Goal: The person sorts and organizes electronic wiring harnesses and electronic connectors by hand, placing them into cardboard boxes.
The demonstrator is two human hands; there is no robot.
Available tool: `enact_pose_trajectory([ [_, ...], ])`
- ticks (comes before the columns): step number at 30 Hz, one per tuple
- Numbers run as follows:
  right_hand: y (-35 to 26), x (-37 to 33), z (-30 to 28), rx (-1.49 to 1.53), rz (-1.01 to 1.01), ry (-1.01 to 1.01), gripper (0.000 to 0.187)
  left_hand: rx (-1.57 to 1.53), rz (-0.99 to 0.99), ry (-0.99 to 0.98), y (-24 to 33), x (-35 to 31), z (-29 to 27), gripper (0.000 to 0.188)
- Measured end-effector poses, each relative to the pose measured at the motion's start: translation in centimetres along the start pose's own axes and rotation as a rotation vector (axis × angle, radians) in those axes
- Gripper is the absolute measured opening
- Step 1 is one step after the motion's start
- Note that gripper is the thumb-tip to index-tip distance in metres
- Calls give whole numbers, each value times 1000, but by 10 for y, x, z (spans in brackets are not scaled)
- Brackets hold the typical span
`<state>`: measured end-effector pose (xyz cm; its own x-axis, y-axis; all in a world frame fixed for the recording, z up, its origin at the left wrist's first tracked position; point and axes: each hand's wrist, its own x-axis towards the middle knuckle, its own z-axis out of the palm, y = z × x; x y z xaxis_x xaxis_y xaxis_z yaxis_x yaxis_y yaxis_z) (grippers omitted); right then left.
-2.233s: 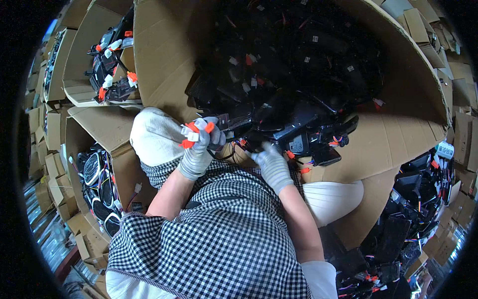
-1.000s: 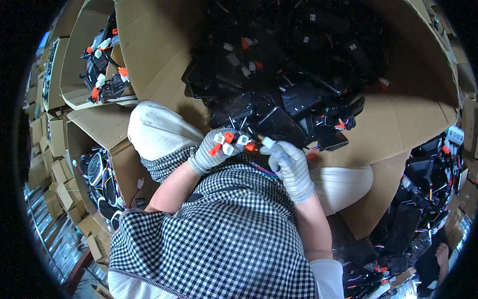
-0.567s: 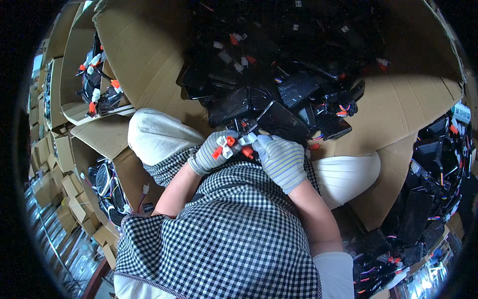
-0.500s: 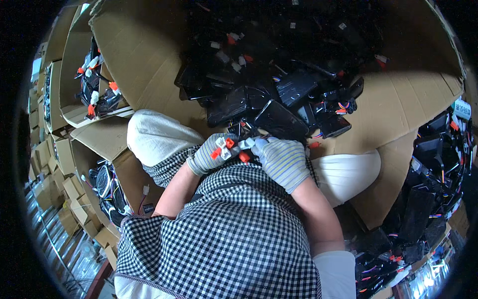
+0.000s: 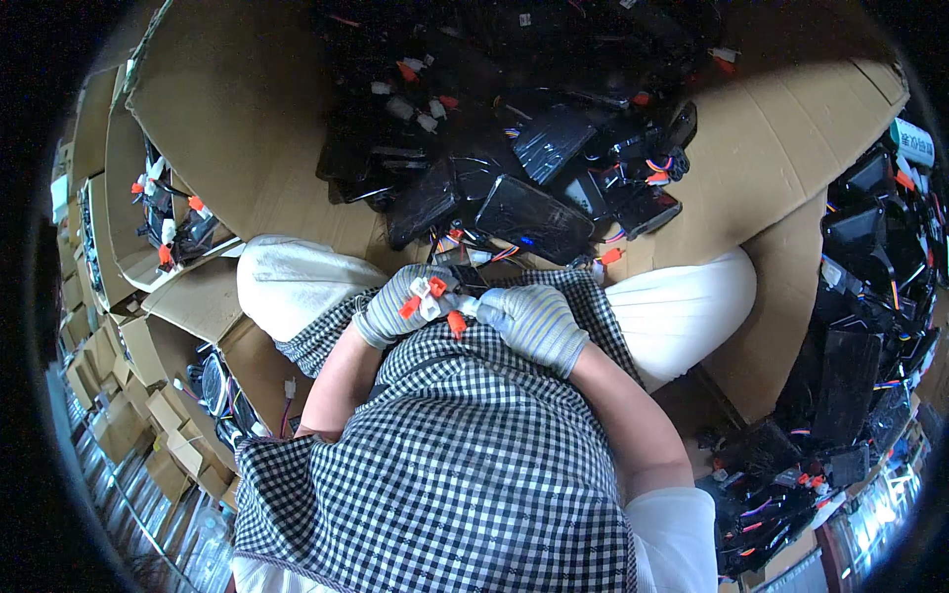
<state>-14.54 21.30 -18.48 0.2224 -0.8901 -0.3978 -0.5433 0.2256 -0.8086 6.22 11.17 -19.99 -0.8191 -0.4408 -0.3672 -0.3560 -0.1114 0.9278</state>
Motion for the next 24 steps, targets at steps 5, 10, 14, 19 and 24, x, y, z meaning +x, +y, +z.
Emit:
enact_pose_trajectory([
  [5,-1,3,-3,-25,-12,-16,31,20,-54,0,-5,-2,0,20],
  [10,0,3,-3,-14,-8,-20,30,-25,-17,21,-1,0,1,20],
  [14,1,6,-3,-15,-13,-32,29,-110,-3,56,-3,-1,2,18],
  [19,-6,9,-12,21,-24,-9,25,23,-96,17,5,2,-4,22],
  [24,-2,34,-43,-359,-214,-38,23,-338,-92,91,17,4,3,41],
])
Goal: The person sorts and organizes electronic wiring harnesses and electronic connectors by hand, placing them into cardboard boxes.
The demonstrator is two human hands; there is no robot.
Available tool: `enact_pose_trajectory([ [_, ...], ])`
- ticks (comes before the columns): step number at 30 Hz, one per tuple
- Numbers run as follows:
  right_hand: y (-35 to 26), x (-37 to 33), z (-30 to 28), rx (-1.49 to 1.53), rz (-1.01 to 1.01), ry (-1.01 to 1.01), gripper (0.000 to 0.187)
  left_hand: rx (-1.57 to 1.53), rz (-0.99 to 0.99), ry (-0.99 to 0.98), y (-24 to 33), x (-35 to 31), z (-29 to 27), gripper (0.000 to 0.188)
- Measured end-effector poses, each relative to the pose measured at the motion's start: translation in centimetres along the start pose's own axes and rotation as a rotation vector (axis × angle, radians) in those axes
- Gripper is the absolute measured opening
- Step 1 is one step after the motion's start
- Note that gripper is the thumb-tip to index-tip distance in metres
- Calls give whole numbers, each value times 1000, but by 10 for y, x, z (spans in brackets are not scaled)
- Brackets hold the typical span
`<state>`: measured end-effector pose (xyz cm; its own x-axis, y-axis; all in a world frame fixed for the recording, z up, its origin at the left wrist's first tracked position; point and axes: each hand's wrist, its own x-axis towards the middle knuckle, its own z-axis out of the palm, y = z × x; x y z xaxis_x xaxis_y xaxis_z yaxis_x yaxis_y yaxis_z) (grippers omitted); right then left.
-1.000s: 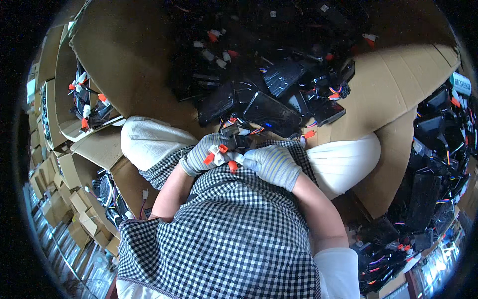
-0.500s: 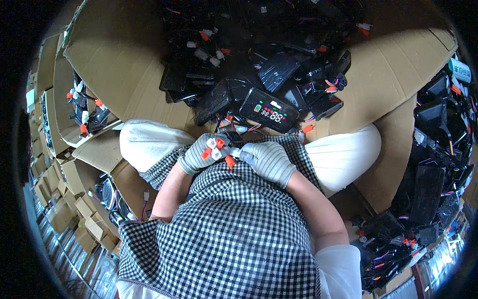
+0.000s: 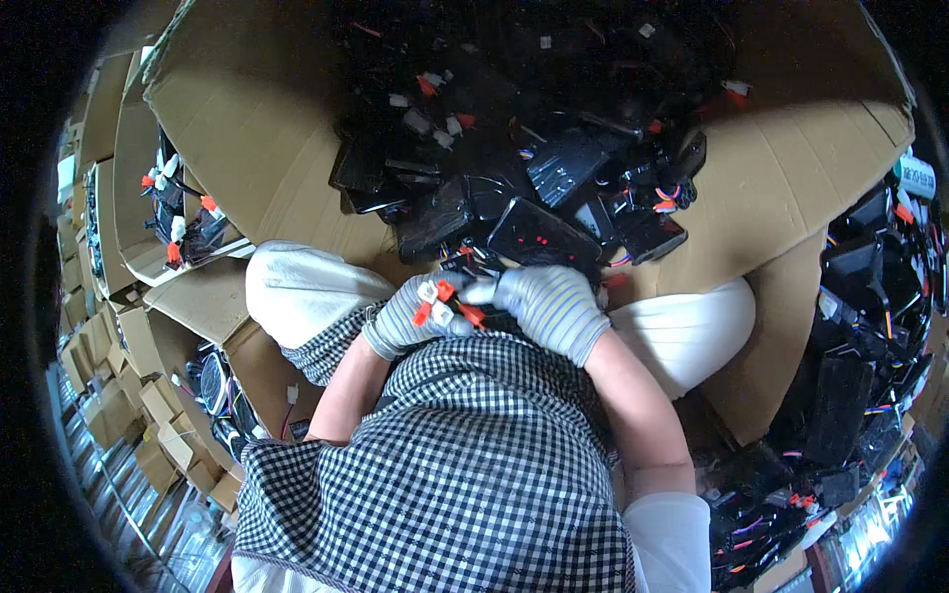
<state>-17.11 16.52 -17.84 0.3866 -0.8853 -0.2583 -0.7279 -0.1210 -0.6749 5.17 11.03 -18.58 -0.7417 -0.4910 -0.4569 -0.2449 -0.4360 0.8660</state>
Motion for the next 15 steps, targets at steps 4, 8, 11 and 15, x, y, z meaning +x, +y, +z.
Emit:
enact_pose_trajectory([
  [4,22,55,-42,-100,377,296,29,-232,67,79,-41,-3,-24,39],
  [8,56,133,-35,-340,342,263,29,319,52,12,-97,3,-52,39],
  [11,106,161,-9,-580,421,219,34,819,50,20,-58,10,-30,35],
  [15,89,179,-7,-717,577,97,31,1688,285,268,-43,-2,-23,32],
])
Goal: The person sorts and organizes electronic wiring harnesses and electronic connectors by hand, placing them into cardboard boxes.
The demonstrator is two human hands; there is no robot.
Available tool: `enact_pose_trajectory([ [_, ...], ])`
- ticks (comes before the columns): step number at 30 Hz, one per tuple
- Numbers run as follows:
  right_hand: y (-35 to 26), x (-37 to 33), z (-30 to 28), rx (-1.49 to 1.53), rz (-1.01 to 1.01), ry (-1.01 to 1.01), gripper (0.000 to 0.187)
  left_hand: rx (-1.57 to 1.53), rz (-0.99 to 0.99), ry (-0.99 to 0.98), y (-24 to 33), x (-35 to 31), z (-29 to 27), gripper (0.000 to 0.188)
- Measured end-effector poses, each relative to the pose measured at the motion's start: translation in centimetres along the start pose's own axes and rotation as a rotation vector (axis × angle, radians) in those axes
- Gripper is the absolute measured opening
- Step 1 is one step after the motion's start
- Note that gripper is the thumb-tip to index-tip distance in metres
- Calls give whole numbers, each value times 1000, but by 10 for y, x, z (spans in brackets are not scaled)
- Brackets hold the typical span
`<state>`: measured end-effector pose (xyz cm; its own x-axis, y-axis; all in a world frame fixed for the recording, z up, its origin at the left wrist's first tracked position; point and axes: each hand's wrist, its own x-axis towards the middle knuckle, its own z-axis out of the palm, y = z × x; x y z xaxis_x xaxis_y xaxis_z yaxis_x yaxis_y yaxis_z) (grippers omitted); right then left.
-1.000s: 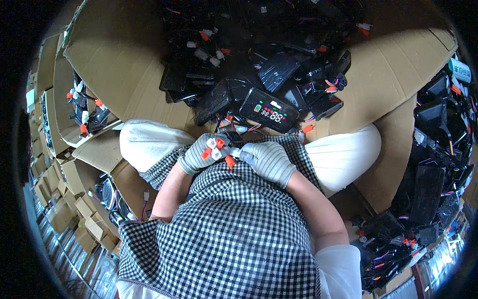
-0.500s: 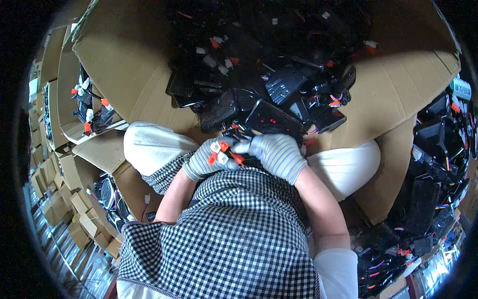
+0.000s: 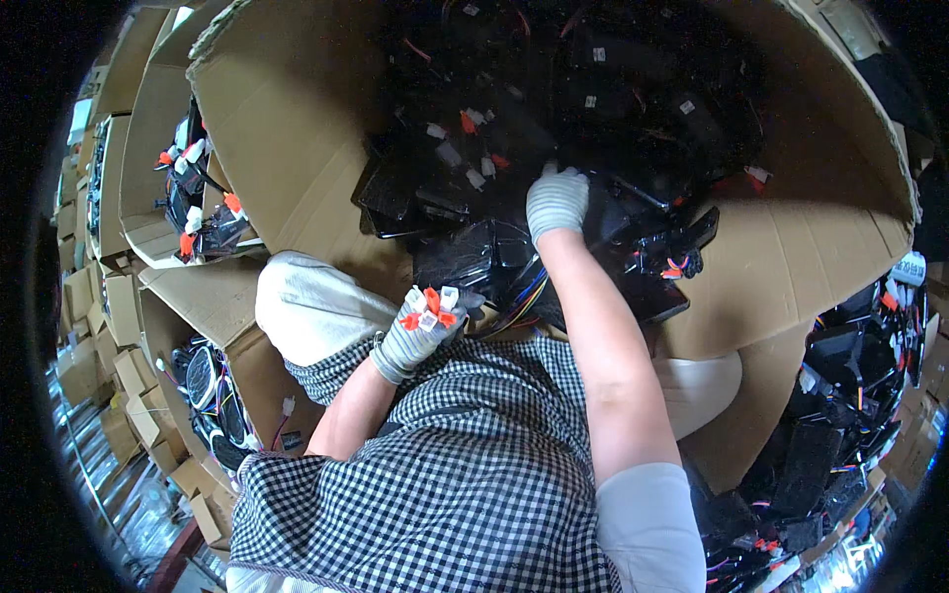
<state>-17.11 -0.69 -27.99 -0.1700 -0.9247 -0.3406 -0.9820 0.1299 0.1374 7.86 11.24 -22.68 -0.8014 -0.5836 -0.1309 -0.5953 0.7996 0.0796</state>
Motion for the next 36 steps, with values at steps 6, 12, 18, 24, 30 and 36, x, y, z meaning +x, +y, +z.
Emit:
enact_pose_trajectory([
  [6,28,-1,1,5,63,-21,29,-1080,-236,136,0,19,-22,24],
  [12,71,-95,5,422,-135,427,18,-1772,-504,52,1,24,-44,28],
  [18,60,-90,3,547,-67,461,19,-1781,-450,4,1,17,-27,25],
  [24,32,-36,-29,189,-6,33,24,-1640,-458,-9,3,21,-29,28],
  [30,17,-64,-45,254,-49,-221,32,-1643,-509,32,4,16,-30,24],
  [36,46,-161,-69,448,-117,287,9,-1465,-412,105,4,24,-49,18],
])
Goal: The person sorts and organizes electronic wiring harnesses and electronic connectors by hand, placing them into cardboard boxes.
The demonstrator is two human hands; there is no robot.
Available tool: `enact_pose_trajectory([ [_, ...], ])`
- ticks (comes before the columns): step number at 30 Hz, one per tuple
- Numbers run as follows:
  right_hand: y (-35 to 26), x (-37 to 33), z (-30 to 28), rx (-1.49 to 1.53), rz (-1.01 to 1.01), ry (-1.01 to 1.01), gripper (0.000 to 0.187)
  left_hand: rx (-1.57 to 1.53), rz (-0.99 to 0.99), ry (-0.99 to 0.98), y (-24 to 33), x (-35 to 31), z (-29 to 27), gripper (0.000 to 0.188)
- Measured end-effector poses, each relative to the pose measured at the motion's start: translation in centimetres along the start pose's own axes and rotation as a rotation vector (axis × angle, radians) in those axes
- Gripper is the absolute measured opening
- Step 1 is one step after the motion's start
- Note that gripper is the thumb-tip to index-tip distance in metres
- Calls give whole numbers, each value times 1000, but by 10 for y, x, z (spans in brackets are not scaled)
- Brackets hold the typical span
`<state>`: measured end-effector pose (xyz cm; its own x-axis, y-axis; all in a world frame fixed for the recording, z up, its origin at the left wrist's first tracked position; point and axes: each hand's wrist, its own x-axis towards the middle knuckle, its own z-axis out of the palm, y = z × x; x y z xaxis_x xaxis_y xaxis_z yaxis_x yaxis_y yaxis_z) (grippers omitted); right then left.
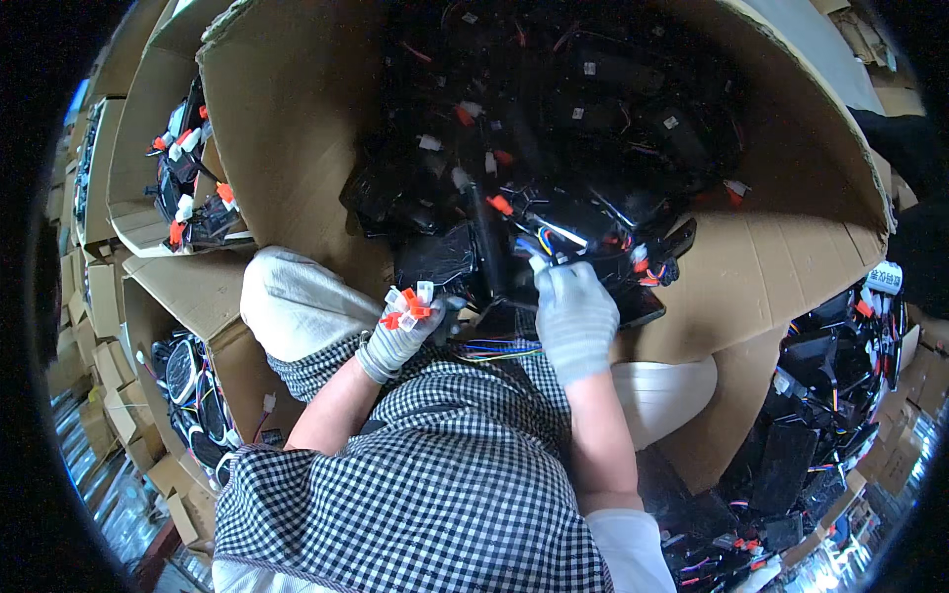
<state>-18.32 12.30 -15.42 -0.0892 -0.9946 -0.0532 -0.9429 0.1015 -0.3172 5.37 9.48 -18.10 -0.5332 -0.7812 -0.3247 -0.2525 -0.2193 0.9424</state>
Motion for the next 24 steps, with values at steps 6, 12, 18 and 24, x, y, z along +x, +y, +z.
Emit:
enact_pose_trajectory([
  [6,-19,-21,-71,-34,-23,519,8,-28,98,11,-14,1,-2,14],
  [12,-39,-27,-5,-103,-203,78,16,128,9,74,4,-11,0,8],
  [18,-50,-32,42,188,-510,72,13,-94,73,188,-1,-5,5,22],
  [24,-51,-31,79,30,-898,-406,17,-506,34,215,-7,1,3,40],
])
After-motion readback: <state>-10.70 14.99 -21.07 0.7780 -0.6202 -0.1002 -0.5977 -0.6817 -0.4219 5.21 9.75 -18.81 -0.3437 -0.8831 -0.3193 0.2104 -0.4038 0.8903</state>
